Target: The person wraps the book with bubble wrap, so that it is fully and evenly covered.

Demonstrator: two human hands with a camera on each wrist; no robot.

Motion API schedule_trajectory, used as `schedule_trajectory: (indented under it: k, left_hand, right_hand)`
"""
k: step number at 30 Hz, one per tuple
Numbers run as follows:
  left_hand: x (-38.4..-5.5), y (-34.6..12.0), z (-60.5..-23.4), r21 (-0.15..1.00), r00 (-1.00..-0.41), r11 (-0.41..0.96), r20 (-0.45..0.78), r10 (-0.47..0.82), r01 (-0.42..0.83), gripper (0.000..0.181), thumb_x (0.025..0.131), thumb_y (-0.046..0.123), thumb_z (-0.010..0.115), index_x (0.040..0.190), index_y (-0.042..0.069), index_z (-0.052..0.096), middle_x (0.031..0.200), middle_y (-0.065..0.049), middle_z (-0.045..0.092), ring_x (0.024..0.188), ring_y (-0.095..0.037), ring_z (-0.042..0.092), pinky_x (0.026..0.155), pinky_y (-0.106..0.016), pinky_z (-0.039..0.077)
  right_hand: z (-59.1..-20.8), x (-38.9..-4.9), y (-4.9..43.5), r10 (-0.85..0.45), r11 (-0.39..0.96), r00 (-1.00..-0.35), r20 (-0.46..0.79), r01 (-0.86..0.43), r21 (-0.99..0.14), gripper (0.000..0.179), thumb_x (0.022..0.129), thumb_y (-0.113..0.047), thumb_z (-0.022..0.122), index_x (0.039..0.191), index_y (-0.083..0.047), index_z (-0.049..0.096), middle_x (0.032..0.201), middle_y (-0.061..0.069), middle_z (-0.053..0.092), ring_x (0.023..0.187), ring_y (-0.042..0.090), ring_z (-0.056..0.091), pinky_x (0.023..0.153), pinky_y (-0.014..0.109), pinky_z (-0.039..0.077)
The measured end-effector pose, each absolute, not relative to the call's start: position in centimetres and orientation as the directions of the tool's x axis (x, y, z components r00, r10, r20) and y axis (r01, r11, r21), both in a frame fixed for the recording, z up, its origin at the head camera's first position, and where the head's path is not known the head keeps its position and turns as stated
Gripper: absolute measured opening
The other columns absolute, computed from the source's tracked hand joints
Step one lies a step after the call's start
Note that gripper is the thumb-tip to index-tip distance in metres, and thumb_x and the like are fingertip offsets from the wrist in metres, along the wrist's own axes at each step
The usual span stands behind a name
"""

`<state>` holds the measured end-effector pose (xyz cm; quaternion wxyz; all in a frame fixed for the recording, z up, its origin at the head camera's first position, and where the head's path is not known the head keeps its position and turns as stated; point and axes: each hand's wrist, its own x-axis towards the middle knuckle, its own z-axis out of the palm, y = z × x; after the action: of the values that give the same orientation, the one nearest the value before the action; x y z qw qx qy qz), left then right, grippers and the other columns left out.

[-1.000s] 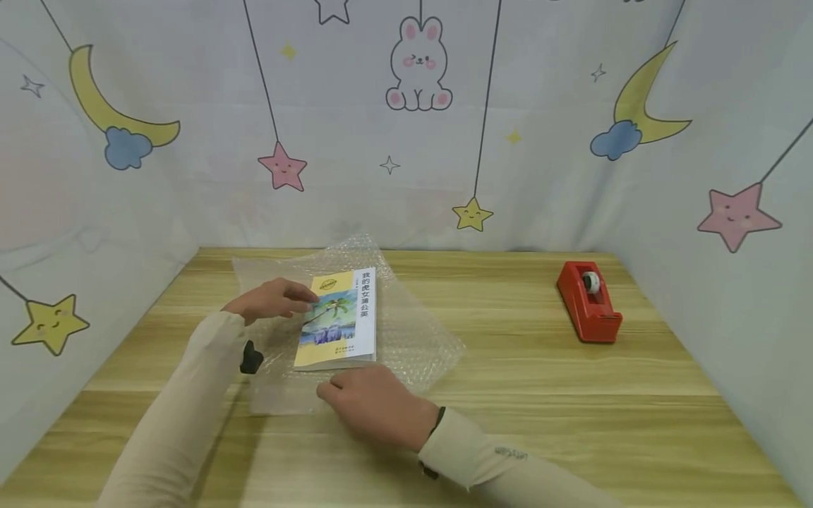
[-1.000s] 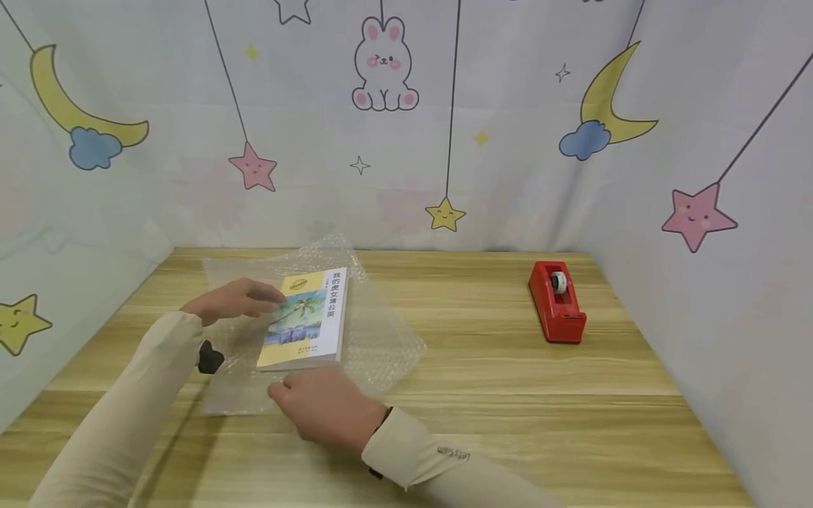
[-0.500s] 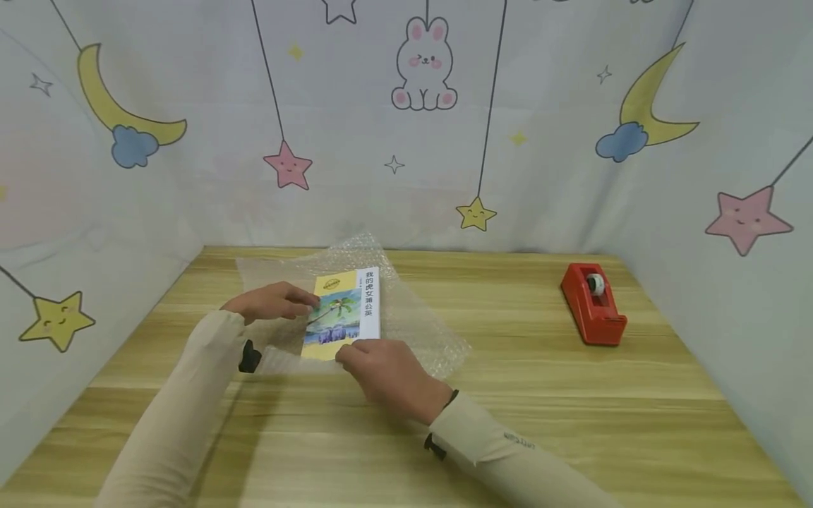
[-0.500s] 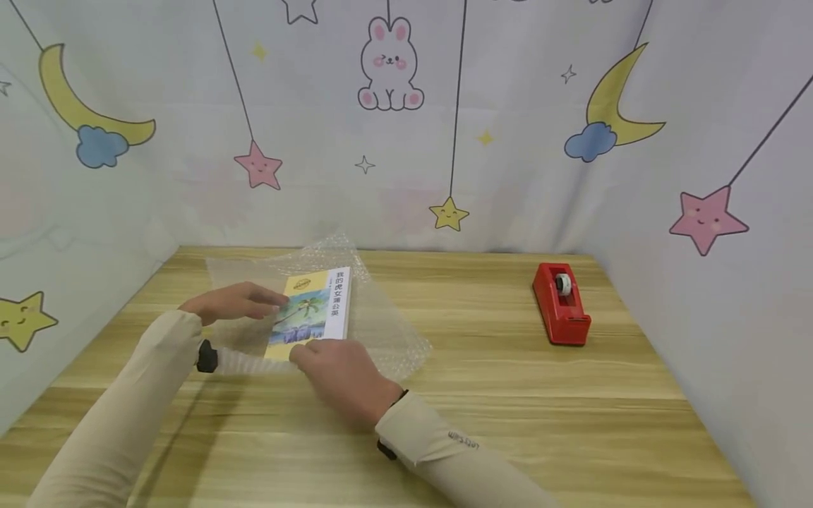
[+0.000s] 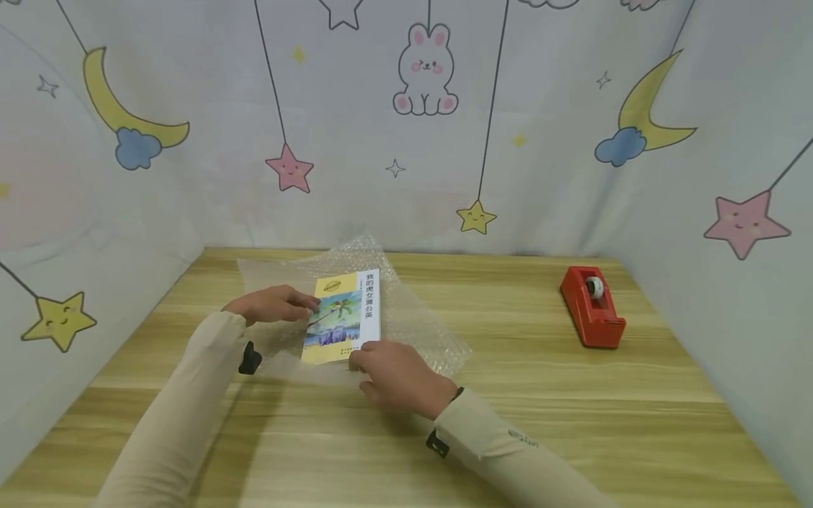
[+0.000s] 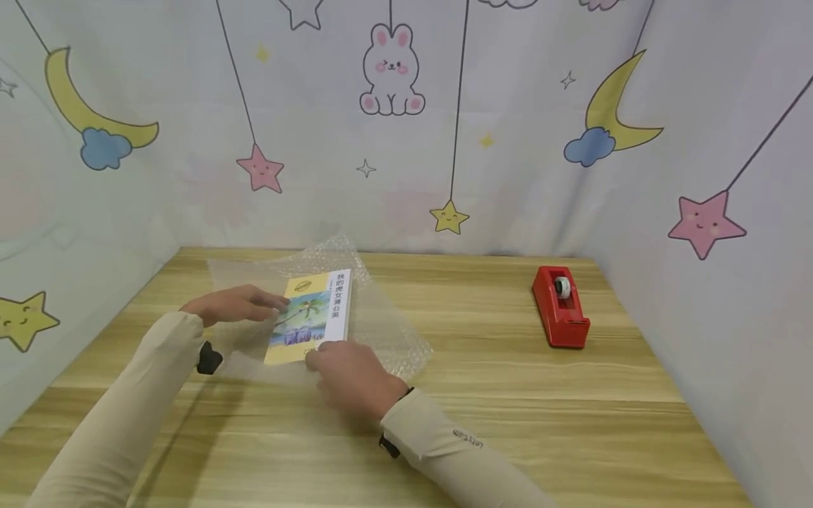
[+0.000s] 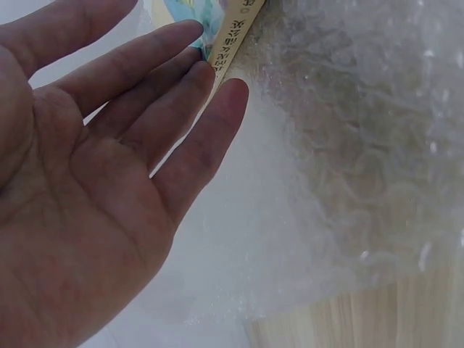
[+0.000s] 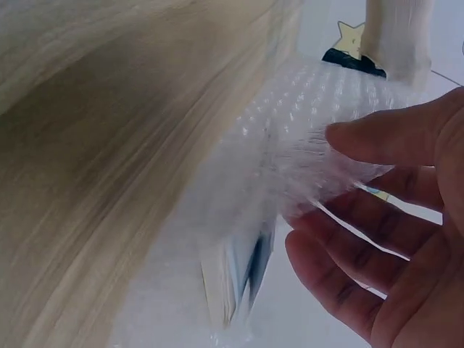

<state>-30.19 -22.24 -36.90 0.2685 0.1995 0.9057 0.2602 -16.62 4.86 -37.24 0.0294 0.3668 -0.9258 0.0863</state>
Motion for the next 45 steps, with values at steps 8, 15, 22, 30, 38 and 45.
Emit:
schedule_trajectory:
  k: [8,15,22,30,38,45]
  left_hand:
    - [-30.2,-22.5,-37.3,0.574,-0.778,0.788,-0.383,0.498,0.221,0.047,0.105,0.027,0.048,0.146,0.005,0.052,0.163,-0.018,0.033,0.149,-0.046,0.031,0.115,-0.061,0.035]
    - [-30.4,-22.6,-37.5,0.614,-0.760,0.754,-0.369,0.535,0.233,0.044,0.106,0.020,0.046,0.145,0.002,0.052,0.162,-0.019,0.032,0.150,-0.046,0.027,0.117,-0.061,0.033]
    - [-30.2,-22.8,-37.3,0.629,-0.765,0.752,-0.379,0.520,0.200,0.047,0.102,0.011,0.038,0.147,0.002,0.049,0.163,-0.021,0.030,0.152,-0.050,0.017,0.118,-0.069,0.021]
    - [-30.0,-23.1,-37.2,0.672,-0.796,0.740,-0.432,0.424,0.029,0.066,0.104,0.057,0.038,0.147,0.008,0.049,0.143,-0.023,0.051,0.134,-0.039,0.046,0.110,-0.063,0.037]
    - [-30.2,-23.2,-37.2,0.726,-0.764,0.687,-0.439,0.473,0.008,0.093,0.100,0.070,0.007,0.159,0.000,-0.009,0.165,-0.032,0.001,0.151,-0.050,0.017,0.123,-0.059,0.021]
    - [-30.4,-22.9,-37.4,0.673,-0.761,0.734,-0.425,0.490,0.097,0.079,0.105,0.058,0.035,0.158,0.000,0.025,0.165,-0.026,0.019,0.151,-0.048,0.022,0.121,-0.061,0.027]
  right_hand:
    - [-37.9,-17.5,5.3,-0.635,0.716,-0.752,0.177,-0.659,-0.232,0.014,0.100,-0.020,0.062,0.105,-0.014,0.073,0.096,-0.003,0.073,0.077,0.006,0.058,0.070,0.020,0.050]
    - [-37.8,-18.3,5.7,-0.604,0.692,-0.769,0.211,-0.637,-0.340,0.016,0.102,-0.016,0.058,0.107,-0.010,0.072,0.101,0.001,0.076,0.081,0.008,0.065,0.073,0.021,0.053]
    - [-38.1,-20.1,5.8,-0.559,0.650,-0.777,0.288,-0.627,-0.430,0.015,0.099,-0.008,0.061,0.111,-0.006,0.069,0.097,0.005,0.078,0.086,0.014,0.073,0.073,0.022,0.055]
    - [-38.3,-22.2,5.6,-0.502,0.575,-0.765,0.403,-0.644,-0.505,0.014,0.095,-0.004,0.065,0.109,-0.006,0.063,0.091,0.007,0.078,0.080,0.017,0.073,0.070,0.025,0.056]
    - [-38.9,-23.7,5.8,-0.457,0.610,-0.817,0.351,-0.575,-0.545,0.015,0.094,0.002,0.060,0.088,-0.008,0.069,0.087,0.005,0.076,0.078,0.016,0.073,0.067,0.022,0.054]
    - [-39.2,-24.3,5.8,-0.438,0.639,-0.858,0.267,-0.506,-0.580,0.016,0.095,-0.002,0.062,0.093,-0.006,0.077,0.097,0.009,0.078,0.085,0.021,0.074,0.075,0.026,0.059]
